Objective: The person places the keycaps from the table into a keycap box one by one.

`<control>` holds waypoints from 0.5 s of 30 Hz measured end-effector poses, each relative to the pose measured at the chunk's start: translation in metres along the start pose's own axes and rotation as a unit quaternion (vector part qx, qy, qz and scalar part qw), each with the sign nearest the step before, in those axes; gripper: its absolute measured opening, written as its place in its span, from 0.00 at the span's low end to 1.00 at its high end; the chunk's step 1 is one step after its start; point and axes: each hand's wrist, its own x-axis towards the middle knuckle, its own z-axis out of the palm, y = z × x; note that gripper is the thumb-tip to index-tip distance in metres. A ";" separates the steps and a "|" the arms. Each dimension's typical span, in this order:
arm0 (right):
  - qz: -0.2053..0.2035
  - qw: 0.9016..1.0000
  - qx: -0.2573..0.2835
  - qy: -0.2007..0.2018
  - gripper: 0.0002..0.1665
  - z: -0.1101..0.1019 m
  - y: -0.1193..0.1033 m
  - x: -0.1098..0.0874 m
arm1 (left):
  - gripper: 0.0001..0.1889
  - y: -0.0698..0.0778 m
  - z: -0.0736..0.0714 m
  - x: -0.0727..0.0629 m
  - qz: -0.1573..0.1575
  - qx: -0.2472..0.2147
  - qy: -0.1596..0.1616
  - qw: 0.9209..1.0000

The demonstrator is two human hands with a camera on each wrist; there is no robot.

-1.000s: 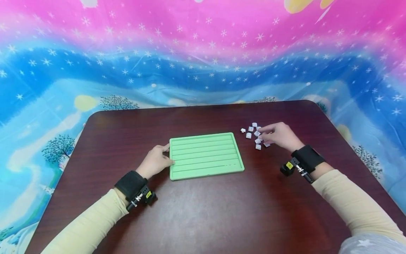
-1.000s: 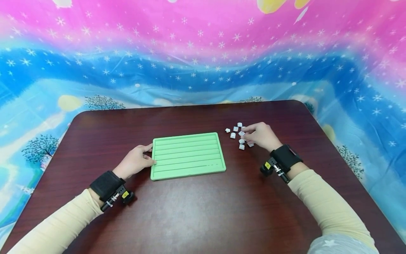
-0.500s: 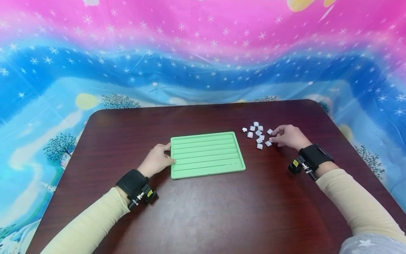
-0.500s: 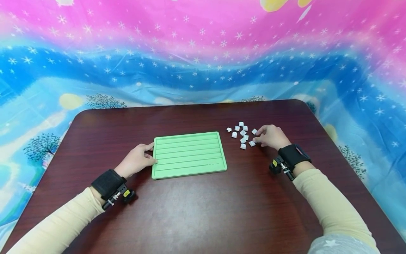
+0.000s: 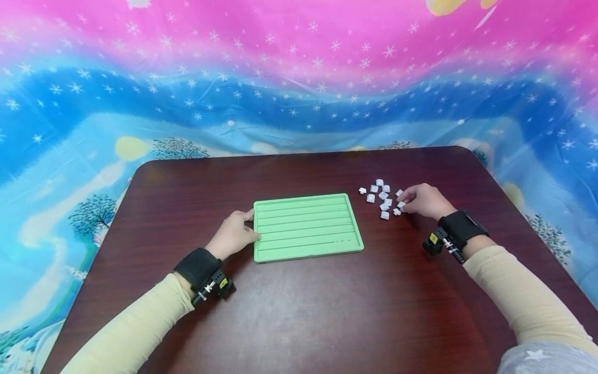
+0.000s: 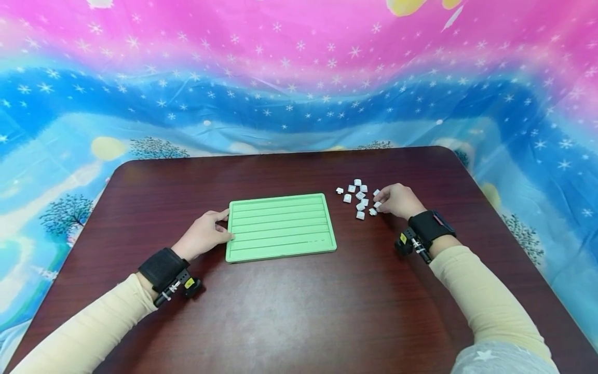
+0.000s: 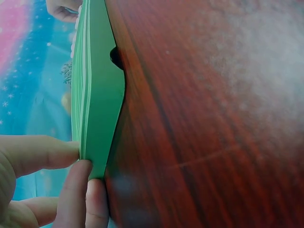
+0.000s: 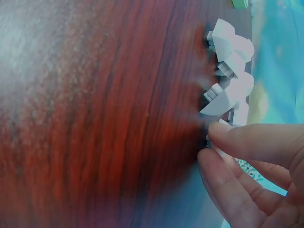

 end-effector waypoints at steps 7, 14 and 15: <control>-0.005 1.000 0.005 0.001 0.16 0.000 -0.005 -0.001 | 0.40 -0.001 0.003 0.002 -0.003 0.004 -0.001 1.000; -0.018 1.000 0.008 0.006 0.17 -0.002 -0.020 0.000 | 0.40 -0.001 0.002 0.001 -0.005 0.007 0.003 1.000; -0.023 1.000 0.008 0.007 0.17 -0.002 -0.023 0.000 | 0.40 -0.001 0.002 0.001 -0.007 0.008 0.003 1.000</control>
